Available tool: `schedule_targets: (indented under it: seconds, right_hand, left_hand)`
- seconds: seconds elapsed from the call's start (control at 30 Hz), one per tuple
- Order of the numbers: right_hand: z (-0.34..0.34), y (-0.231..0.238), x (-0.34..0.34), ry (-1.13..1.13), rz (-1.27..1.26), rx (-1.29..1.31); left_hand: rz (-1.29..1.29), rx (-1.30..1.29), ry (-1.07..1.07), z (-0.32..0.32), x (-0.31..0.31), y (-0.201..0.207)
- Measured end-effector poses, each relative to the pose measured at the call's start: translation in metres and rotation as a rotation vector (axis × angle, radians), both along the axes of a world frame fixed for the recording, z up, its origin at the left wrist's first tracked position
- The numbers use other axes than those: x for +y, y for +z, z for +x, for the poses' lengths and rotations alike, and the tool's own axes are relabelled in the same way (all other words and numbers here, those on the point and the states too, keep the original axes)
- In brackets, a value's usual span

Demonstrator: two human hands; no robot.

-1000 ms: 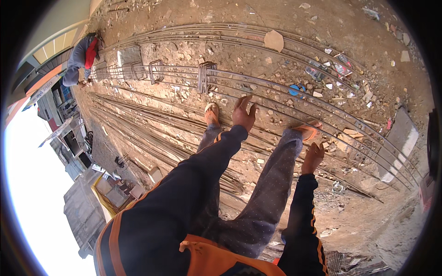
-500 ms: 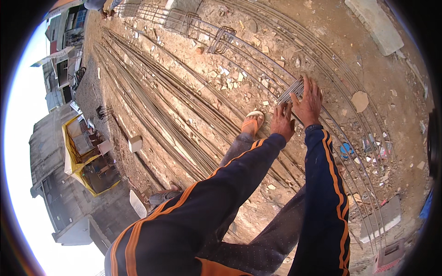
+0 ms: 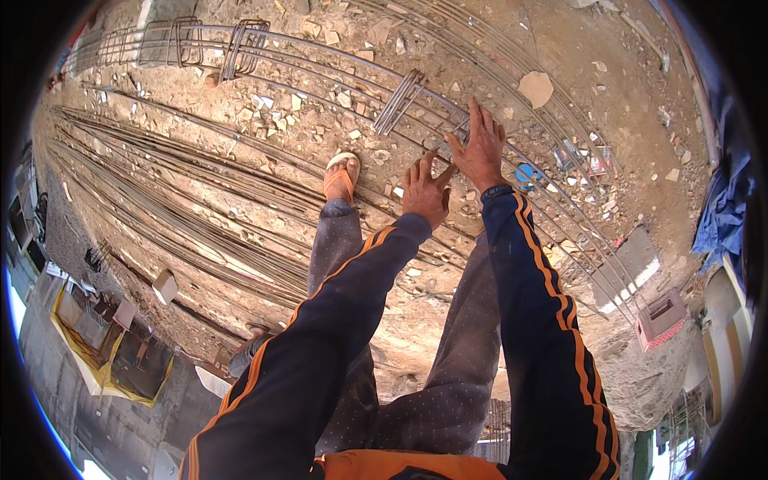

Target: The person sits on the ground and assembles a rectangular rebar cage by hand. They place a white plastic spacer between the longitudinal bars, then thread and bend smaller transverse bars to form the cage structure. The person repeats this process to build the cage and then lifts the completed unit.

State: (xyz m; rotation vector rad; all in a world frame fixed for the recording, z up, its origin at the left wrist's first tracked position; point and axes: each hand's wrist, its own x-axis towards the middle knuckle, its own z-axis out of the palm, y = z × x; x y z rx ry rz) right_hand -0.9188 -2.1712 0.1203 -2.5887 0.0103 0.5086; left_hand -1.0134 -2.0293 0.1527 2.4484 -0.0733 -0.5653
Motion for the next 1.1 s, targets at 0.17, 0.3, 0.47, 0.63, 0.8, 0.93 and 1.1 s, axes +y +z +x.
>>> schedule_targets:
  seconds: [0.17, 0.3, 0.47, 0.63, 0.8, 0.93, 1.1]
  right_hand:
    - [-0.041, 0.006, -0.039, -0.041, -0.074, -0.102]
    - [-0.065, 0.015, -0.03, -0.27, -0.063, -0.162]
    - [-0.089, -0.01, -0.027, -0.546, 0.234, -0.21]
    - [-0.078, -0.016, -0.045, -0.565, 0.387, -0.267]
    - [-0.079, -0.013, -0.049, -0.714, 0.401, -0.193]
    - [-0.099, 0.002, -0.084, -0.868, 0.269, -0.046]
    - [-0.177, -0.002, -0.197, -0.954, 0.051, 0.041]
  left_hand:
    - [-0.111, -0.085, 0.21, 0.013, -0.004, -0.016]
    - [-0.054, 0.089, 0.169, 0.037, -0.018, -0.03]
    - [0.048, 0.16, 0.187, 0.045, -0.028, -0.038]
    - [0.045, 0.195, 0.263, 0.046, -0.031, -0.036]
    - [0.142, 0.19, 0.264, 0.054, -0.044, -0.027]
    - [0.277, 0.133, 0.251, 0.061, -0.033, -0.028]
    - [0.246, 0.085, 0.172, 0.056, -0.057, -0.019]
